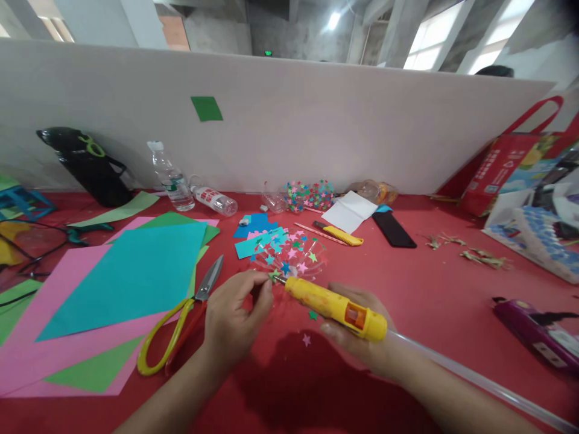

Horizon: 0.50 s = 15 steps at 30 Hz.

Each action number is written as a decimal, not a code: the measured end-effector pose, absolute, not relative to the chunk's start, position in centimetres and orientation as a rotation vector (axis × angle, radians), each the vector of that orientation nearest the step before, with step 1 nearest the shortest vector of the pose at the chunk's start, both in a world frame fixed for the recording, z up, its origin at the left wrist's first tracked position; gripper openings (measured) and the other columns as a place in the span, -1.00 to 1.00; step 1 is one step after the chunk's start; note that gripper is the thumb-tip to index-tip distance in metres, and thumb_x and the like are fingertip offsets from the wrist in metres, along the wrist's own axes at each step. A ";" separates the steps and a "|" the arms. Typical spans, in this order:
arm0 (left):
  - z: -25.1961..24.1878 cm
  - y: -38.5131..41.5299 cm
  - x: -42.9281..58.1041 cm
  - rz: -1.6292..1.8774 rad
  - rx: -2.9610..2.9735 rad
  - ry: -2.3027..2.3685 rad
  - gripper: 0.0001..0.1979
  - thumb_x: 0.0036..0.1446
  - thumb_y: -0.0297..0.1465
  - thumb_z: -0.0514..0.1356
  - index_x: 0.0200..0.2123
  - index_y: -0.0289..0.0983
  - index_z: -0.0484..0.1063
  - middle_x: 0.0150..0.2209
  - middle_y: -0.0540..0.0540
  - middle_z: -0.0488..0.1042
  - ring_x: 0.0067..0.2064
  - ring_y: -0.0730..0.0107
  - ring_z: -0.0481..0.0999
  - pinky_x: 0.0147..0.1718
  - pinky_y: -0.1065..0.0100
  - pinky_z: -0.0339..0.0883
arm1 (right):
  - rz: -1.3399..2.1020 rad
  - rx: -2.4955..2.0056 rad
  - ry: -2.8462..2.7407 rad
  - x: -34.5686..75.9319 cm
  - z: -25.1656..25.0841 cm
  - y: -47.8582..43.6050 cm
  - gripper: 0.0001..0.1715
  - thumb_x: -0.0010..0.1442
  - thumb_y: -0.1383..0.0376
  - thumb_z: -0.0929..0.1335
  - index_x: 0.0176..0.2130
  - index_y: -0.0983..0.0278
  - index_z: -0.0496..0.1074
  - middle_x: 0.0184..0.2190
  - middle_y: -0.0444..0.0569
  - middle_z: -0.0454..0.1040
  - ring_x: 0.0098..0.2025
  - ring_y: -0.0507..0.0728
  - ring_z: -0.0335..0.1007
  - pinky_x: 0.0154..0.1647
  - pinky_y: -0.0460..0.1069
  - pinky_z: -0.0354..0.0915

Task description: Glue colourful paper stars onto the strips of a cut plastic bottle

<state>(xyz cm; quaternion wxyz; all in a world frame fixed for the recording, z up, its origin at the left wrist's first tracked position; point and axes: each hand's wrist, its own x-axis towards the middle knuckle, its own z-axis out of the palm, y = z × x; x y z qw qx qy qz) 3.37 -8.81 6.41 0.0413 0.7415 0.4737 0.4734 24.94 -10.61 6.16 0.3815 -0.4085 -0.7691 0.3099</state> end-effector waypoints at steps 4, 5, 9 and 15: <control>6.4 -8.9 3.4 1.442 2.270 1.454 -0.82 0.16 -0.46 0.10 -0.49 -0.24 0.38 -0.53 0.05 0.49 -0.49 0.49 0.46 -0.44 0.48 0.31 | 0.742 -1.071 -1.996 24.8 6.3 -10.8 -0.62 0.19 0.07 0.33 -0.52 0.22 0.21 -0.57 -0.19 0.22 -0.56 0.00 0.14 -0.52 -0.05 0.02; 6.4 -8.9 3.4 1.446 2.271 1.452 -0.83 0.16 -0.46 0.10 -0.49 -0.24 0.38 -0.53 0.04 0.49 -0.49 0.49 0.46 -0.44 0.47 0.31 | 0.744 -1.082 -1.999 24.8 6.3 -10.8 -0.62 0.19 0.07 0.33 -0.51 0.22 0.23 -0.56 -0.18 0.24 -0.55 0.01 0.16 -0.52 -0.05 0.03; 6.3 -8.9 3.4 1.457 2.277 1.427 -0.84 0.16 -0.48 0.10 -0.46 -0.25 0.39 -0.52 0.04 0.48 -0.48 0.50 0.46 -0.43 0.48 0.31 | 0.756 -1.098 -2.021 25.0 6.3 -10.8 -0.62 0.19 0.03 0.31 -0.49 0.22 0.28 -0.56 -0.15 0.27 -0.55 0.02 0.19 -0.51 -0.04 0.04; 6.4 -8.8 3.5 1.449 2.304 1.411 -0.84 0.17 -0.49 0.10 -0.45 -0.25 0.40 -0.50 0.03 0.49 -0.45 0.50 0.47 -0.41 0.49 0.31 | 0.771 -1.136 -1.992 25.0 6.4 -10.8 -0.62 0.18 0.03 0.32 -0.50 0.23 0.29 -0.57 -0.14 0.27 -0.56 0.03 0.18 -0.53 -0.03 0.03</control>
